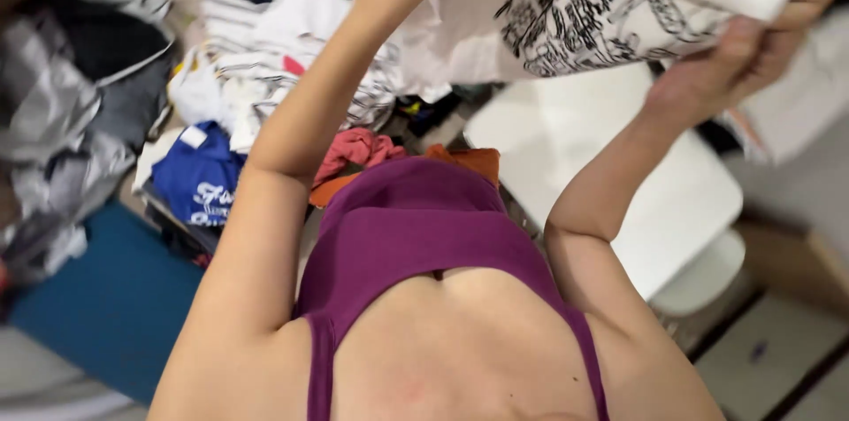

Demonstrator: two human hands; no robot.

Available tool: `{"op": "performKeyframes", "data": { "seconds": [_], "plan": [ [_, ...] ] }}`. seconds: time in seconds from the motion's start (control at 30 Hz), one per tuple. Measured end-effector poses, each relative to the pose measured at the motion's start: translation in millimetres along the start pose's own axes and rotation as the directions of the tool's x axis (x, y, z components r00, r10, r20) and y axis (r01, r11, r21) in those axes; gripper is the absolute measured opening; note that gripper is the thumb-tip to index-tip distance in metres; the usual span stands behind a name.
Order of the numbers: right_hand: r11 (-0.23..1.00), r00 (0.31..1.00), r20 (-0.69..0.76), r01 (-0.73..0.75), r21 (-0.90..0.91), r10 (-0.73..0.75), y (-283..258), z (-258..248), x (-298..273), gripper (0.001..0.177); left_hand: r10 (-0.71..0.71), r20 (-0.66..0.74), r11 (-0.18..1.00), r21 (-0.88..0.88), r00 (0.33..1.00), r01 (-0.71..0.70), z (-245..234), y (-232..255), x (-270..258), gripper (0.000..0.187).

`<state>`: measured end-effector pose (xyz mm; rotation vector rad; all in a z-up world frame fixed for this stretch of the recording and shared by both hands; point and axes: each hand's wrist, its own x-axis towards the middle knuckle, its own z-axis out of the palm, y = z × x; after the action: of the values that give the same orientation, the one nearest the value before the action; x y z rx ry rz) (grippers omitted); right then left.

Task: The person folds multiple t-shirts on a table and places one into a storage cabinet.

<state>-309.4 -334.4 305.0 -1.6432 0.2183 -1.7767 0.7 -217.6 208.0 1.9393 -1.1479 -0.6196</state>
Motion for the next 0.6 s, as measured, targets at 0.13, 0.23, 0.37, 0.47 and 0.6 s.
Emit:
{"op": "performKeyframes", "data": {
  "seconds": [0.13, 0.23, 0.37, 0.47, 0.6],
  "plan": [
    [0.952, 0.993, 0.054, -0.082, -0.296, 0.103, -22, -63, -54, 0.033, 0.069, 0.451, 0.796, -0.563, 0.89, 0.224, 93, 0, -3, 0.065],
    [0.899, 0.976, -0.024, -0.21, -0.384, 0.218, -34, -123, -88, 0.035, 0.27, 0.507, 0.674, -0.706, 0.818, 0.215, 101, 47, -35, 0.064],
    [0.809, 0.935, -0.106, -0.346, -0.475, 0.338, -94, -160, -126, 0.037, 0.297, 0.408, 0.64, -0.756, 0.863, 0.137, 123, 60, -58, 0.051],
    [0.753, 0.91, -0.088, -0.387, -0.532, 0.406, -126, -172, -139, 0.038, 0.389, 0.357, 0.643, -0.765, 0.849, 0.027, 135, 71, -69, 0.036],
    [0.84, 0.857, 0.034, -0.494, -0.225, 0.514, -125, -186, -154, 0.03, 0.51, 0.421, 0.457, -0.872, 0.75, 0.178, 138, 104, -99, 0.031]
  ]
}}
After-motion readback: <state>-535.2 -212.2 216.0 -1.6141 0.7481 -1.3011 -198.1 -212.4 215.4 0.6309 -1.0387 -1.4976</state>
